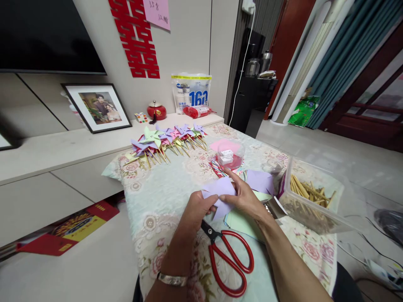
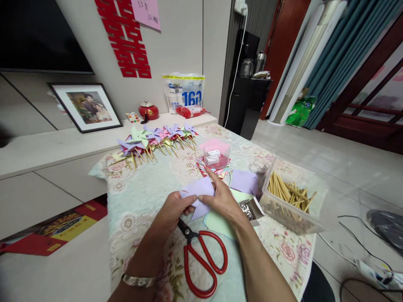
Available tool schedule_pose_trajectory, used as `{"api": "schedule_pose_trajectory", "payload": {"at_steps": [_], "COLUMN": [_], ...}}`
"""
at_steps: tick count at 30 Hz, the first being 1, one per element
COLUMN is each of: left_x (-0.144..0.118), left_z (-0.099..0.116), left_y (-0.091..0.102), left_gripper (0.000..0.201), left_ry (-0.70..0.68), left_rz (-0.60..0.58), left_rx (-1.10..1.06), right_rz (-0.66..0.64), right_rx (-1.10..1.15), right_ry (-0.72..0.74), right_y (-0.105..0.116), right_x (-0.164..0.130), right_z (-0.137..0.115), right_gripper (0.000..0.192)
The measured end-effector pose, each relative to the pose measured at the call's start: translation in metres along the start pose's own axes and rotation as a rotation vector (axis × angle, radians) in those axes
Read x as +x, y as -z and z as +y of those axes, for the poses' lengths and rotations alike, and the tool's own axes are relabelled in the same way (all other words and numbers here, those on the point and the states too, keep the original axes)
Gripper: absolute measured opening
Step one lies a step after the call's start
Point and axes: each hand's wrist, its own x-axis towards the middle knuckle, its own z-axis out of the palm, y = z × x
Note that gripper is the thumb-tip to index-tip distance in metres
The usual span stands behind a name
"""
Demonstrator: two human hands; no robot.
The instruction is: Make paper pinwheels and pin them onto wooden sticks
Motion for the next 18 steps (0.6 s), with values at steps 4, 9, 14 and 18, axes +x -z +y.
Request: {"api": "schedule_pose_trajectory", "payload": {"at_steps": [4,9,14,18], "left_x": [0.000,0.001,-0.001,-0.005], "left_z": [-0.002,-0.003,-0.002,-0.001], "left_y": [0.000,-0.001,-0.006,-0.012], "left_gripper": [0.019,0.019,0.026,0.040], "left_ry": [-0.001,0.019,-0.005,-0.015], "left_rz": [-0.016,-0.001,-0.071,-0.115], "left_rx": [-0.016,-0.084,-0.289,-0.427], "right_rz": [0.013,0.051,0.158,0.208], "right_rx": [-0.004,0.065,0.187,0.279], "right_ry": [-0.039,-0.073,-0.115,-0.147], "right_y": [-0.002,-0.005,-0.011,-0.015], "right_x": [-0.001,0.001,0.003,0.002], "right_z": [-0.001,0.002,-0.003,-0.007], "right_gripper": [0.086,0.084,0.087,0.090]}}
